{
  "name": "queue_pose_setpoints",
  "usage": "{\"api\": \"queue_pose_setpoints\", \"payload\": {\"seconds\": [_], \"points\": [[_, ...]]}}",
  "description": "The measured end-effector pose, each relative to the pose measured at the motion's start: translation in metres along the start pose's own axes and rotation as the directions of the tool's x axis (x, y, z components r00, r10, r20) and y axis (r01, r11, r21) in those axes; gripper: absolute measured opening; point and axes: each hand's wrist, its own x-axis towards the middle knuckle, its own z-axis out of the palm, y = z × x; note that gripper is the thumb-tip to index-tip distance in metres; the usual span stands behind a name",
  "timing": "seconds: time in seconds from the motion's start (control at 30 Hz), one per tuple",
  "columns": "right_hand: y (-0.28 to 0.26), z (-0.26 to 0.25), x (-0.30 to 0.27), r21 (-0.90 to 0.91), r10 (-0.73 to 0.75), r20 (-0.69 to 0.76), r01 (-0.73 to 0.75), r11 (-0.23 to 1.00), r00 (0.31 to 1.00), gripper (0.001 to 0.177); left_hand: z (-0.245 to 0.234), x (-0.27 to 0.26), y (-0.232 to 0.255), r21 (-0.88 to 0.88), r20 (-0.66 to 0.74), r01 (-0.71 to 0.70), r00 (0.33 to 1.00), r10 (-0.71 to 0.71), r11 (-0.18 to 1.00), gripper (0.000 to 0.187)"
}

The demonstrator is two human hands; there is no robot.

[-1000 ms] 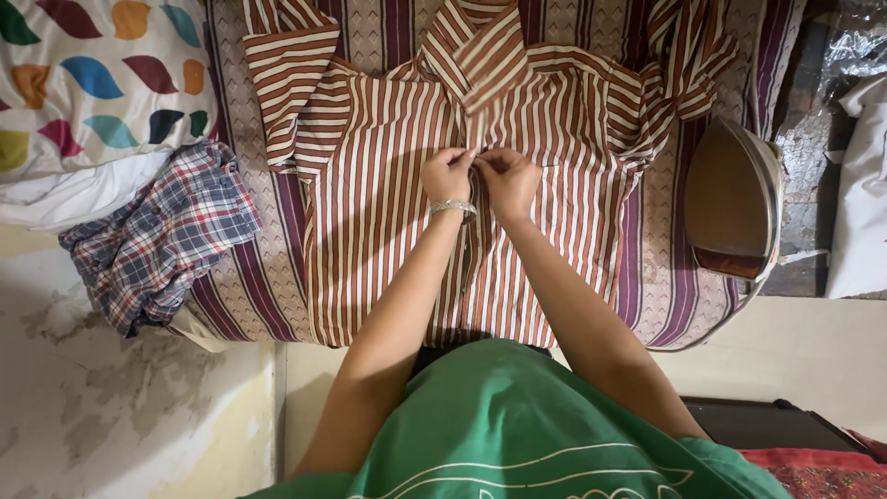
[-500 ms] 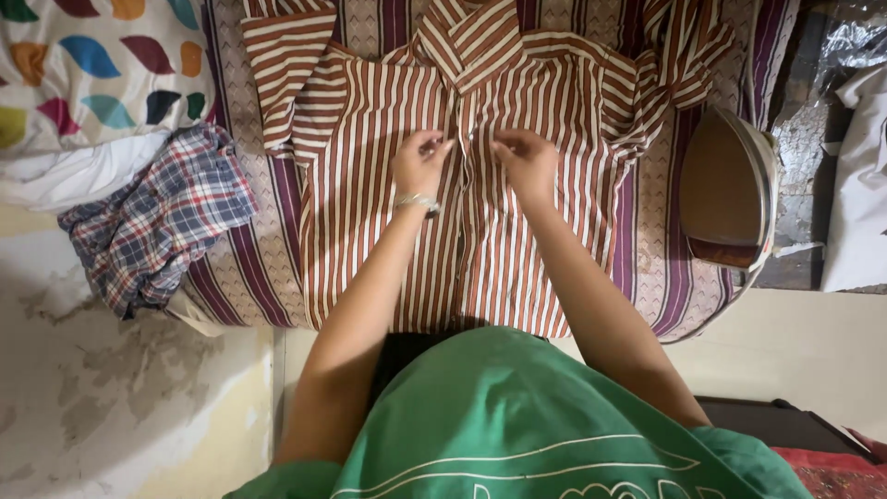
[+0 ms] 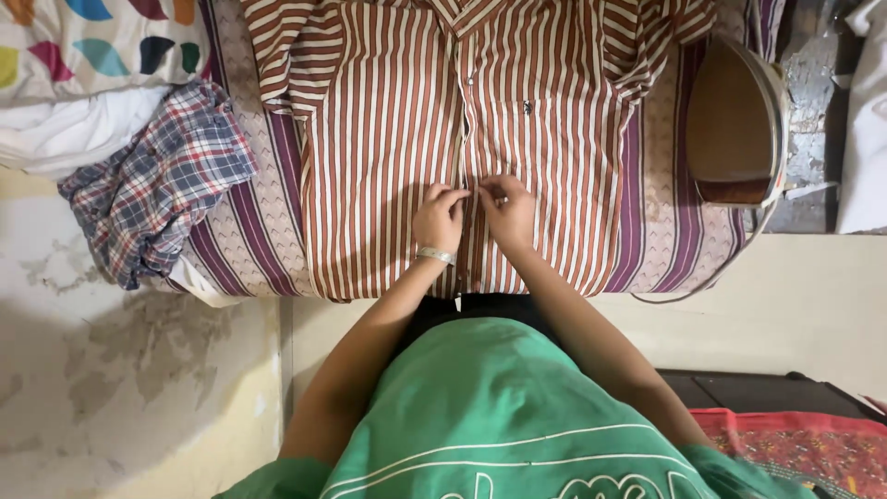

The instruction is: The person is ironing a striped button-up shirt on a bed using a handheld clothes iron.

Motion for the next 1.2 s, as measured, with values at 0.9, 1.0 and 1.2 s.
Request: {"api": "queue_pose_setpoints", "payload": {"seconds": [0.9, 1.0, 1.2], "points": [[0.024, 0.016, 0.024, -0.214, 0.333, 0.130, -0.302, 0.929, 0.934, 0.019, -0.052, 0.049, 0.029, 0.308, 0.311, -0.033, 0.948, -0.068, 0.951, 0.014], [0.034, 0.016, 0.024, 0.107, 0.487, 0.257, -0.526, 0.844, 0.835, 0.017, -0.033, 0.051, 0.011, 0.234, 0.352, 0.064, 0.924, -0.146, 0.970, 0.008], [0.043, 0.014, 0.025, 0.135, 0.557, 0.257, -0.600, 0.789, 0.790, 0.015, -0.027, 0.042, 0.000, 0.068, 0.180, -0.051, 0.983, 0.038, 0.996, 0.013]]}}
